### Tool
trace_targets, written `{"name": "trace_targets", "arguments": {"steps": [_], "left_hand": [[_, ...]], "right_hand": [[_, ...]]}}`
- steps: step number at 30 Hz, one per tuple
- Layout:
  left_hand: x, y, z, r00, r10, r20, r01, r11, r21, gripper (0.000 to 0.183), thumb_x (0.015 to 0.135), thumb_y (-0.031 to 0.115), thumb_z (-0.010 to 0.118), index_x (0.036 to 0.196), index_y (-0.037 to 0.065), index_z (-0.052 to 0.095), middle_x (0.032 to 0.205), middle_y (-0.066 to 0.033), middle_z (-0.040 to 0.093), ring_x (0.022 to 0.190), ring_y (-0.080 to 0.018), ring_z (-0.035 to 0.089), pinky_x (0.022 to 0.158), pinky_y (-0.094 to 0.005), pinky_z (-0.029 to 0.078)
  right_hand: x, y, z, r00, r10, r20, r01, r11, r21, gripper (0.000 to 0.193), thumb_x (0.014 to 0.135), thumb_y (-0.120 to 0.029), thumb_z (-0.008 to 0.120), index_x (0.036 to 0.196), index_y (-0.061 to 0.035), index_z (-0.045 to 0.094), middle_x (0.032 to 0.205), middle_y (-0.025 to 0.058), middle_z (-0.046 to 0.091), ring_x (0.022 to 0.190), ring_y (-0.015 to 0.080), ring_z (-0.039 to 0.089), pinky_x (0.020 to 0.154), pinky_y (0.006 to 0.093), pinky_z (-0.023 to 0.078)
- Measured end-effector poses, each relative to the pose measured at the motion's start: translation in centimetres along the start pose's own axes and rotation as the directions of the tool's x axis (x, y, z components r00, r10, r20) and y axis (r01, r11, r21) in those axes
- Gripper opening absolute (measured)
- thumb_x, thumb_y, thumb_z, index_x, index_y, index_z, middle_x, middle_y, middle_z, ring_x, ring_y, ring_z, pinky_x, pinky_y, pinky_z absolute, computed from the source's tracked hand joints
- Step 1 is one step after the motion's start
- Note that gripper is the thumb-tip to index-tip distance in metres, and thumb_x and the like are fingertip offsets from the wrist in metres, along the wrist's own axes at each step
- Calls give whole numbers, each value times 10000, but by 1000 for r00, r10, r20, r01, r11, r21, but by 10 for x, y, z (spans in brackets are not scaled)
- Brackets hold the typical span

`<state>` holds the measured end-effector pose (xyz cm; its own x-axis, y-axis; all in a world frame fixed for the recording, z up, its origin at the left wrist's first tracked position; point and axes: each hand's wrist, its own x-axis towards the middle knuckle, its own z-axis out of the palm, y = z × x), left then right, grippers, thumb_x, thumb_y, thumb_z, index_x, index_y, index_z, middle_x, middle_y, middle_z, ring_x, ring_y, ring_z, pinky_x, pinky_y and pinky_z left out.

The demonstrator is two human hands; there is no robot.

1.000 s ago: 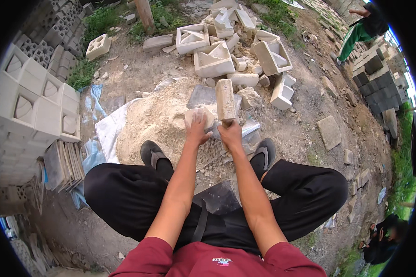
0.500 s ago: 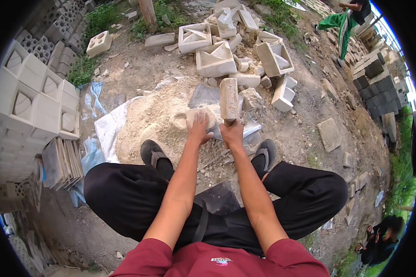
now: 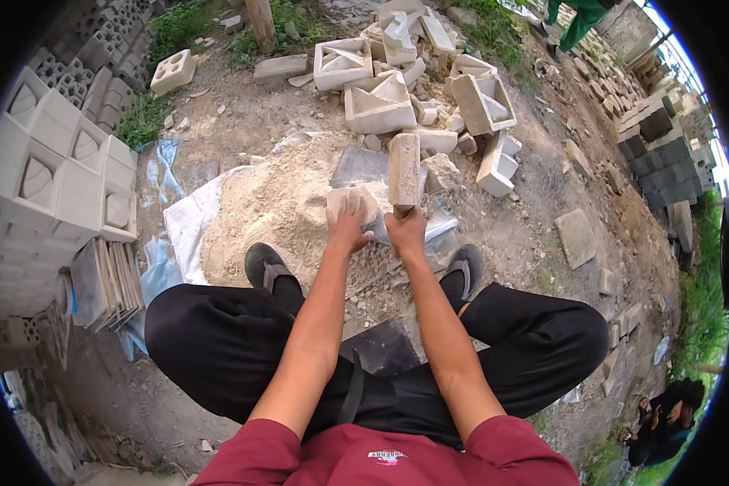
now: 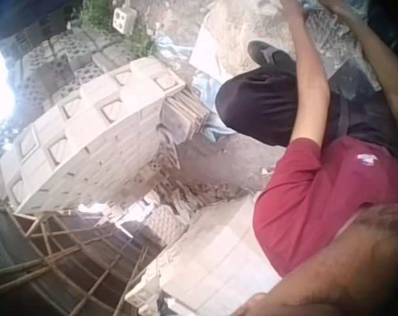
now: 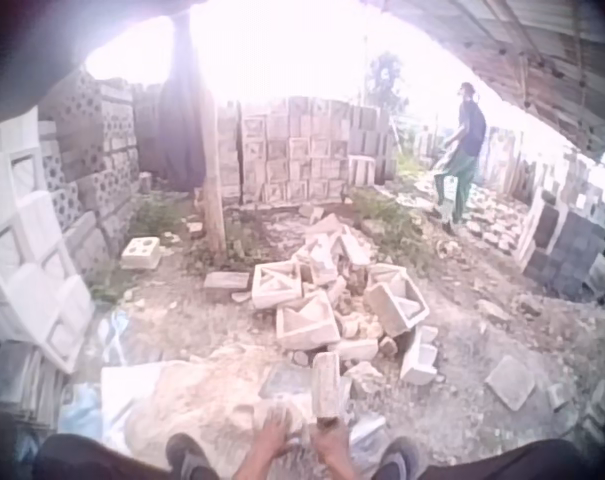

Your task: The person shapes a concrete block by hitting its edges with a piece of stone, then clears dust and debris from the workspace.

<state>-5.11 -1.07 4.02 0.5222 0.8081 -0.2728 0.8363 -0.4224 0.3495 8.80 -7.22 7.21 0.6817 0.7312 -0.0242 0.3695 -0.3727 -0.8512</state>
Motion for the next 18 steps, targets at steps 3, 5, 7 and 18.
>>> {"name": "trace_targets", "arguments": {"steps": [3,5,7,18], "left_hand": [[3,10,-4,1000,9,18,-10,1000,10,969,760,365,736,1535,187,180,1617,-94,77,1481,-296,121,1138,-638,96],[1,5,-3,1000,-2,23,1,1000,26,977,757,384,735,1537,195,178,1617,-101,74,1480,-308,121,1134,-636,110],[-1,2,-3,1000,-7,19,7,1000,28,980,755,382,736,1538,198,177,1618,-101,70,1481,-305,118,1136,-633,109],[1,4,-3,1000,6,2,-6,1000,29,993,755,403,727,1541,203,154,1617,-102,74,1480,-312,121,1140,-622,106]], "right_hand": [[-9,26,2,975,95,201,-70,989,-127,445,700,-271,706,980,70,645,912,265,682,895,414,664,769,428,529],[-11,29,1,955,137,262,-79,972,-220,468,698,-284,721,994,71,645,890,260,686,899,402,670,771,423,534],[-10,32,-4,927,168,334,-106,975,-197,474,694,-281,726,1003,70,645,879,249,690,892,399,673,774,420,535],[-17,34,5,984,62,169,-45,994,-104,442,691,-262,734,982,60,647,910,239,691,872,358,687,760,408,539]]}}
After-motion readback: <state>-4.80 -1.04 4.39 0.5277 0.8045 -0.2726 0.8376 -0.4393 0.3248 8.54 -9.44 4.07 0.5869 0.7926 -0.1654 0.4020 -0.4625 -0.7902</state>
